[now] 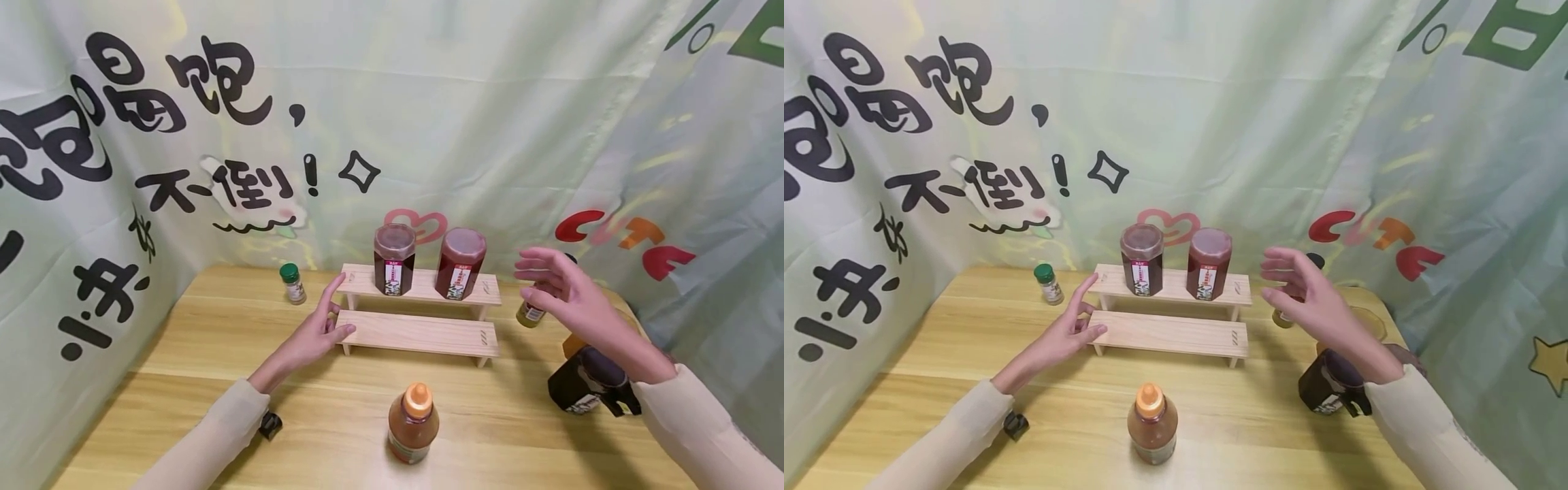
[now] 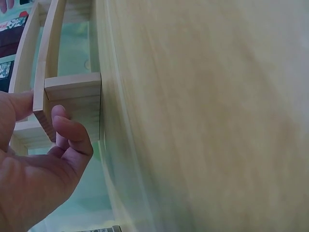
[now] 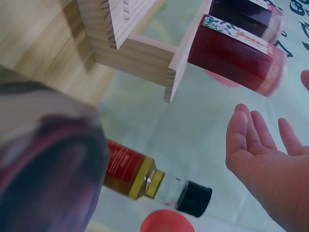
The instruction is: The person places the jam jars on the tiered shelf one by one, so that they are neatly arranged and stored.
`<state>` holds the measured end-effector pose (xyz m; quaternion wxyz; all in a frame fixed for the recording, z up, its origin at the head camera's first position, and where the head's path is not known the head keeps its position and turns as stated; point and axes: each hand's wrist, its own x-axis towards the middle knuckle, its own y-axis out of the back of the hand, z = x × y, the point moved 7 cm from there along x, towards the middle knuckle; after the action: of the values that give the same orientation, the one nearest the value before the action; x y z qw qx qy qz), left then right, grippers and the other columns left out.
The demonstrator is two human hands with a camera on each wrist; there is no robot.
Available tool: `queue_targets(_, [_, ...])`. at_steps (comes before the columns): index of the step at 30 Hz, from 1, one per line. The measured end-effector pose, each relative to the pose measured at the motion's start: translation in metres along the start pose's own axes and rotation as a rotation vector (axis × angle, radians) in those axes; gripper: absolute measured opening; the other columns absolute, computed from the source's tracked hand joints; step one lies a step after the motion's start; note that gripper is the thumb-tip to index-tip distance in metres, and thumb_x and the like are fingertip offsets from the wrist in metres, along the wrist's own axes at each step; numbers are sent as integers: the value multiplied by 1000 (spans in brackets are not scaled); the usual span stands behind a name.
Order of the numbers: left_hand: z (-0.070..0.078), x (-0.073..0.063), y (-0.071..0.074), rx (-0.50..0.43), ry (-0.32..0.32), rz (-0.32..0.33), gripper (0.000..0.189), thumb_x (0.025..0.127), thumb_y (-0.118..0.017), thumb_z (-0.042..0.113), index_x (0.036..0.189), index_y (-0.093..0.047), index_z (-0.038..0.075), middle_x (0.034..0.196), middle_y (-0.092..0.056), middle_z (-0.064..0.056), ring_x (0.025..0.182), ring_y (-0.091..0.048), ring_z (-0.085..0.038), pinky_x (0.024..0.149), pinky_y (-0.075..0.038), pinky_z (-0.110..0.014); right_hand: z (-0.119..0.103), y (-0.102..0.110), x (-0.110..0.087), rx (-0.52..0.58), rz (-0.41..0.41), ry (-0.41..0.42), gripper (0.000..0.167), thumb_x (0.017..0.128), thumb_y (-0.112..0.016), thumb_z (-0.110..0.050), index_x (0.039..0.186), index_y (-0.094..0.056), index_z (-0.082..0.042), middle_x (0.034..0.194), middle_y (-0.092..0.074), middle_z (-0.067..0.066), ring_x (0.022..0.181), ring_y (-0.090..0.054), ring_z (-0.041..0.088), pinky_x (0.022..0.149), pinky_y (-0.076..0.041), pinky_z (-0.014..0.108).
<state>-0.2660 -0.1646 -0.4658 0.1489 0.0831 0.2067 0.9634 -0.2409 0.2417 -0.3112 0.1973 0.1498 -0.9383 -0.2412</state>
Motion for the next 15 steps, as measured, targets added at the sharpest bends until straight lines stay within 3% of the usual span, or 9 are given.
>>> queue_targets(5, [-1,0,0,-2,-6,-7,104,106,-75,11,175,-4,45,125,-55,-21,69,-47,-17,57,-43,-25,-2,11,-19,-84,40,-9,52,109,-66,-5,158,-49,-11,137,-64,5,117,-67,10,93,-53,14])
queue_targets(9, [0,0,0,-1,-7,-7,105,106,-74,10,175,-4,46,125,-55,-22,69,-47,-17,57,-44,-26,0,23,-37,-157,124,-44,50,107,-69,-7,155,-53,-13,128,-65,0,110,-65,10,89,-50,11])
queue_targets(15, [0,0,1,-3,2,-5,105,106,-75,11,174,-5,49,125,-55,-21,69,-48,-18,58,-44,-26,3,38,-68,-190,228,-99,45,106,-72,-7,149,-60,-15,120,-64,3,98,-62,10,79,-51,13])
